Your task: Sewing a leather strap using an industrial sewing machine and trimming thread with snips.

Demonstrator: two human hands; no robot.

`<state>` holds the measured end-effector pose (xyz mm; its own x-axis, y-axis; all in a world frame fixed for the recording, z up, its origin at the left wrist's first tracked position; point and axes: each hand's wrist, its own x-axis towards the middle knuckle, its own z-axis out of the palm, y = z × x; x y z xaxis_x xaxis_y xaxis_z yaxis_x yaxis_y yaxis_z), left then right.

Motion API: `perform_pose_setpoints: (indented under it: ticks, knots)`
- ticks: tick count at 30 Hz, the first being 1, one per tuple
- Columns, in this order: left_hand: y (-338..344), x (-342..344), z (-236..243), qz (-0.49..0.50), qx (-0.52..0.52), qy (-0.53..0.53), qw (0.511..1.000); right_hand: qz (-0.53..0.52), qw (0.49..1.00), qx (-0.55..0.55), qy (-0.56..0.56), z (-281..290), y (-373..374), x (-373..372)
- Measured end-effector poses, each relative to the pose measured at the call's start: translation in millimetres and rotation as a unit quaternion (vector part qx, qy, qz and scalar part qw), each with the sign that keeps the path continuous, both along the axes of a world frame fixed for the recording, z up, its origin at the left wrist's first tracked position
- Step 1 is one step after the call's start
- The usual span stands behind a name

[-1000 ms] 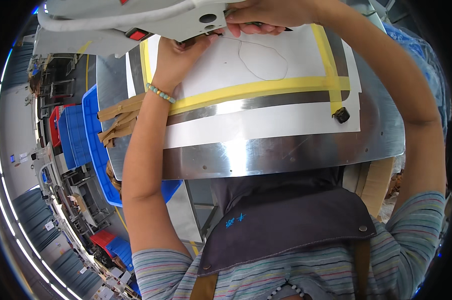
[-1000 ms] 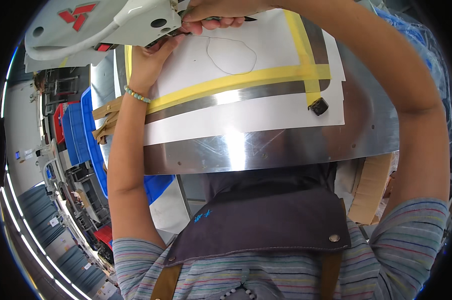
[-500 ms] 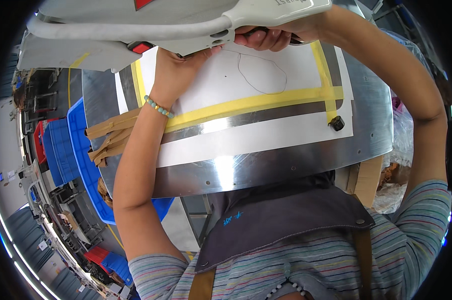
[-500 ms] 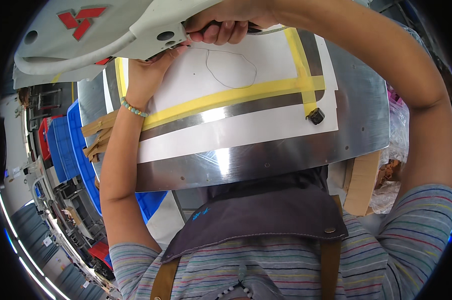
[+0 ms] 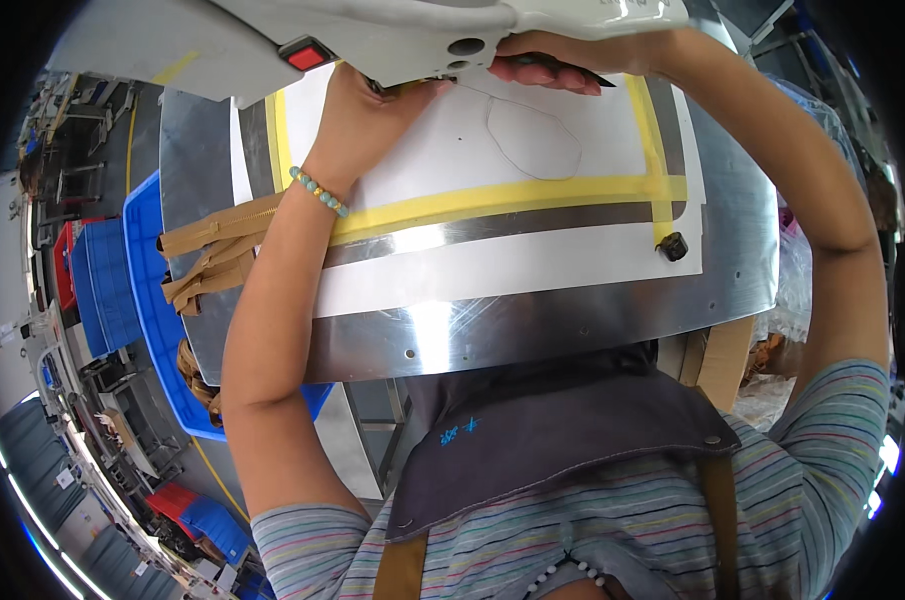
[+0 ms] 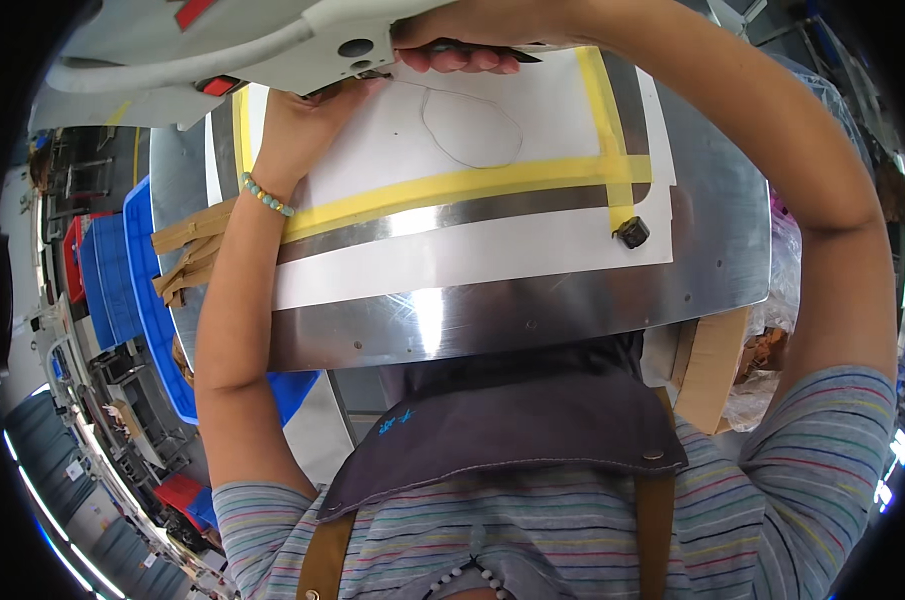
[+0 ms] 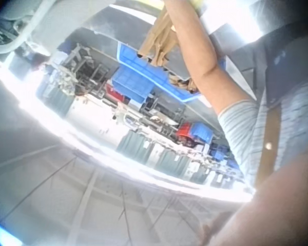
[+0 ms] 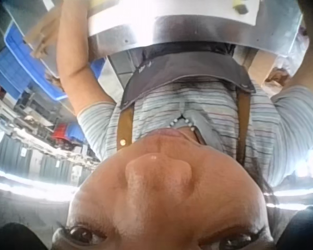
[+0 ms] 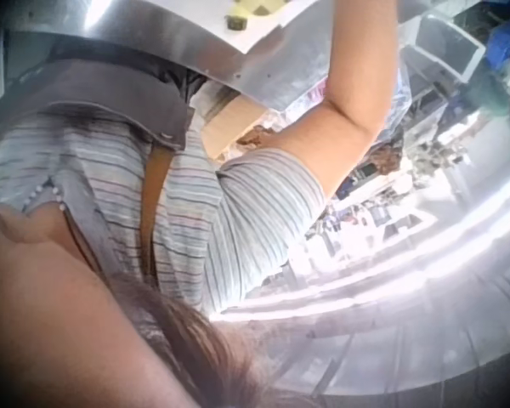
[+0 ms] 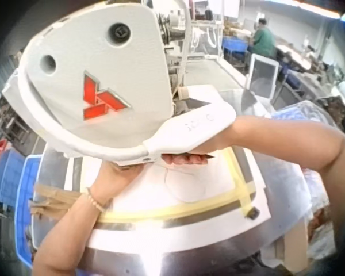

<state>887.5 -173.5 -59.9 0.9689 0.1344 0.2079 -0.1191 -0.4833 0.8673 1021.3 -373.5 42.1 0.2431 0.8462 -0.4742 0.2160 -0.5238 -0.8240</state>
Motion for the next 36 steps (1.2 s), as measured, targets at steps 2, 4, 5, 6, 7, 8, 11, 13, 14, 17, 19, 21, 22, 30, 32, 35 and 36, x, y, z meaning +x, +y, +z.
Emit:
perform_pose_setpoints:
  ticks: [2, 4, 5, 6, 7, 8, 11, 13, 14, 17, 19, 21, 22, 30, 32, 35, 36]
  knots:
    - [-3, 4, -2, -0.014, -0.077, -0.035, 0.996, -0.013, 0.998, -0.002, 0.058, -11, 0, 9]
    - [-5, 4, -1, -0.014, -0.087, -0.04, 0.995, -0.017, 0.982, 0.032, 0.186, -26, -3, 17]
    - [-6, 5, -1, -0.004, -0.082, -0.04, 0.996, -0.032, 0.939, 0.053, 0.34, -31, -4, 22]
    - [-7, 4, 0, -0.014, -0.091, -0.047, 0.995, -0.034, 0.939, 0.05, 0.339, -37, -5, 24]
    - [-7, 4, 1, -0.009, -0.076, -0.038, 0.996, -0.045, 0.922, 0.058, 0.381, -42, -5, 26]
    - [-6, 4, 2, -0.004, -0.06, -0.03, 0.998, -0.054, 0.903, 0.064, 0.422, -45, -6, 28]
    - [-6, 3, 5, -0.006, -0.037, -0.03, 0.999, -0.075, 0.928, 0.06, 0.36, -46, -10, 30]
    - [-6, 3, 5, -0.008, -0.045, -0.031, 0.998, -0.084, 0.918, 0.048, 0.385, -44, -11, 30]
    - [-6, 4, 5, -0.009, -0.051, -0.036, 0.998, -0.094, 0.907, 0.037, 0.408, -44, -11, 30]
    - [-5, 5, 1, -0.015, -0.053, -0.06, 0.997, -0.136, 0.881, 0.004, 0.454, -42, -7, 30]
    - [-4, 5, -2, -0.016, -0.058, -0.049, 0.997, -0.117, 0.896, 0.0, 0.428, -39, -2, 28]
    - [-1, 7, -4, -0.016, -0.062, -0.049, 0.997, -0.066, 0.917, -0.017, 0.393, -32, 5, 26]
    - [0, 8, -4, -0.015, -0.047, -0.032, 0.998, -0.065, 0.917, -0.018, 0.393, -27, 6, 23]
    - [11, -77, 23, 0.084, 0.116, -0.104, 0.984, 0.011, 0.872, -0.007, -0.489, -3, -79, 7]
    - [-8, -93, 23, 0.049, 0.228, -0.14, 0.962, -0.024, 0.843, 0.019, -0.537, -16, -108, 3]
    - [-44, -90, 16, -0.018, 0.446, -0.207, 0.871, -0.018, 0.866, 0.124, -0.484, -25, -142, -6]
    - [-52, -81, 14, -0.016, 0.491, -0.23, 0.84, 0.029, 0.781, 0.161, -0.603, -27, -152, -13]
